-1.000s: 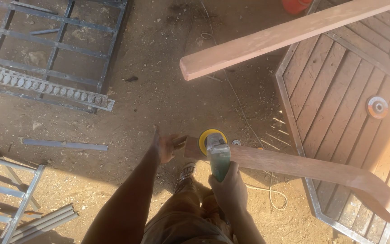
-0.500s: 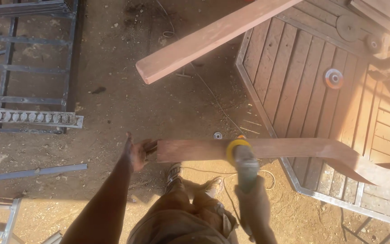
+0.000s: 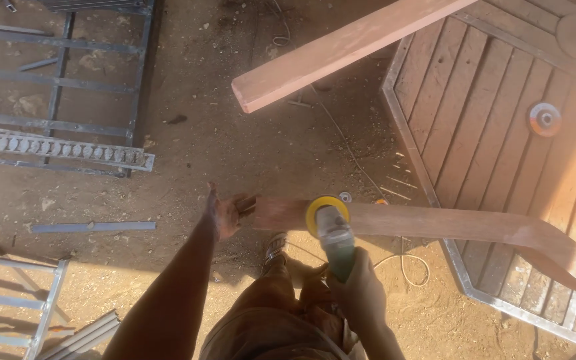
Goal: Sanding a curved wooden plank using an angle grinder with a sanding disc
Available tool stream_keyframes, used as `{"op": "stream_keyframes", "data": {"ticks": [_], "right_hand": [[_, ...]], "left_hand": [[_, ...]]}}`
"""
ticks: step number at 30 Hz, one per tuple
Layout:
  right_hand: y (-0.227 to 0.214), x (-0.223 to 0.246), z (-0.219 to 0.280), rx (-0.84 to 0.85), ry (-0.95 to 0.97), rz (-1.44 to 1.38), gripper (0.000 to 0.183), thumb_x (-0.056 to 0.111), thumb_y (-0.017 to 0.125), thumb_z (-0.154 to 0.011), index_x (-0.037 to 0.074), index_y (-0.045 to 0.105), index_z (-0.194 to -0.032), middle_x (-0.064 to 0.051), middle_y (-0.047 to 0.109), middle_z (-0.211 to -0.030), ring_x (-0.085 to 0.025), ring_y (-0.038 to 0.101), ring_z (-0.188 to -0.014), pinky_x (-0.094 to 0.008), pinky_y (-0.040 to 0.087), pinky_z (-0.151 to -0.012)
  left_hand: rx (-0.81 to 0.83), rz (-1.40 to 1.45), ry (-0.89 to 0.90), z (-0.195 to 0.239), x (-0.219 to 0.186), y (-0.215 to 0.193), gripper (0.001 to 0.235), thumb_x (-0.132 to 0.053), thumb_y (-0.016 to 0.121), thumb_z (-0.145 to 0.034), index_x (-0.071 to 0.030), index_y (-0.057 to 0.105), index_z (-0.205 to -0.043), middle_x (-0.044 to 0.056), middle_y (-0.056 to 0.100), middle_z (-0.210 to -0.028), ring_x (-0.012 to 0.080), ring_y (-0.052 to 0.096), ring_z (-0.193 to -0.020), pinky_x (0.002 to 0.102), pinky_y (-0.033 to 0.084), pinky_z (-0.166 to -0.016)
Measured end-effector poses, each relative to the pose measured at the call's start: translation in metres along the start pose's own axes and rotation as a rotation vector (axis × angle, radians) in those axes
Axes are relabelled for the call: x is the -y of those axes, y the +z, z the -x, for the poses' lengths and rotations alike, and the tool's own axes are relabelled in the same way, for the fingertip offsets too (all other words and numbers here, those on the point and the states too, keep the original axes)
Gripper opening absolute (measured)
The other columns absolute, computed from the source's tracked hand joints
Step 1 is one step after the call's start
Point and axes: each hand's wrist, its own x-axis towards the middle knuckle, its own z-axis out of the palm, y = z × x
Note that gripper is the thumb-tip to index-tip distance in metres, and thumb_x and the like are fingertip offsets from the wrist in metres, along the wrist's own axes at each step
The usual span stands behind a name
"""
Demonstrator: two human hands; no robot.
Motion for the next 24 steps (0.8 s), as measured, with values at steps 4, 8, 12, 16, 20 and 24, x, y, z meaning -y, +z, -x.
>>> {"op": "stream_keyframes", "data": {"ticks": [4, 8, 12, 16, 20, 24], "right_hand": [[0.034, 0.036, 0.005, 0.106, -0.254, 0.116, 0.048, 0.044, 0.071, -0.079, 0.018, 0.044, -0.11, -0.011, 0.063, -0.103, -0.044, 0.068, -0.08, -0.061, 0.049, -0.061], [0.036, 0.05, 0.011, 0.165, -0.431, 0.23, 0.051, 0.041, 0.074, -0.079, 0.017, 0.042, -0.111, -0.01, 0.057, -0.106, -0.049, 0.065, -0.081, -0.064, 0.046, -0.06], [0.006, 0.036, 0.019, 0.138, -0.343, 0.251, 0.05, 0.054, 0.072, -0.082, 0.022, 0.047, -0.111, -0.005, 0.06, -0.108, -0.039, 0.062, -0.096, -0.062, 0.052, -0.068], [-0.036, 0.004, 0.024, 0.086, 0.085, 0.068, 0.067, 0.053, 0.075, -0.071, 0.02, 0.049, -0.123, -0.009, 0.071, -0.11, -0.036, 0.07, -0.092, -0.052, 0.052, -0.077], [-0.075, -0.055, 0.003, -0.174, 0.392, -0.18, 0.054, 0.03, 0.069, -0.084, 0.004, 0.049, -0.127, -0.022, 0.072, -0.106, -0.041, 0.068, -0.088, -0.055, 0.048, -0.075], [-0.098, -0.118, -0.016, -0.327, 0.524, -0.472, 0.05, 0.02, 0.072, -0.088, 0.004, 0.052, -0.13, -0.019, 0.066, -0.099, -0.036, 0.065, -0.089, -0.053, 0.054, -0.075]], "left_hand": [[0.075, 0.067, -0.036, -0.003, 0.0, -0.004, 0.12, -0.09, -0.007, -0.076, -0.013, 0.025, -0.162, 0.011, 0.041, -0.162, 0.0306, 0.031, -0.156, 0.055, -0.007, -0.127], [0.224, 0.284, -0.07, -0.045, 0.01, -0.033, 0.128, -0.101, 0.015, -0.071, -0.015, 0.013, -0.165, 0.008, 0.01, -0.174, 0.0278, 0.011, -0.16, 0.05, 0.001, -0.126], [0.125, 0.091, -0.029, -0.011, 0.003, -0.01, 0.125, -0.092, -0.007, -0.073, -0.012, 0.021, -0.164, 0.009, 0.039, -0.165, 0.0273, 0.026, -0.158, 0.057, -0.013, -0.124], [0.072, -0.068, 0.013, -0.018, 0.008, -0.014, 0.114, -0.087, -0.004, -0.08, -0.013, 0.034, -0.159, 0.008, 0.06, -0.148, 0.0291, 0.046, -0.148, 0.056, -0.005, -0.128], [0.088, -0.237, 0.055, -0.017, 0.006, -0.011, 0.101, -0.081, 0.017, -0.085, -0.011, 0.042, -0.152, 0.009, 0.059, -0.15, 0.0302, 0.05, -0.144, 0.063, -0.003, -0.126], [0.088, -0.283, 0.093, -0.023, 0.008, -0.005, 0.071, -0.068, 0.047, -0.09, -0.014, 0.066, -0.132, 0.009, 0.071, -0.129, 0.0324, 0.061, -0.118, 0.054, 0.034, -0.11]]}}
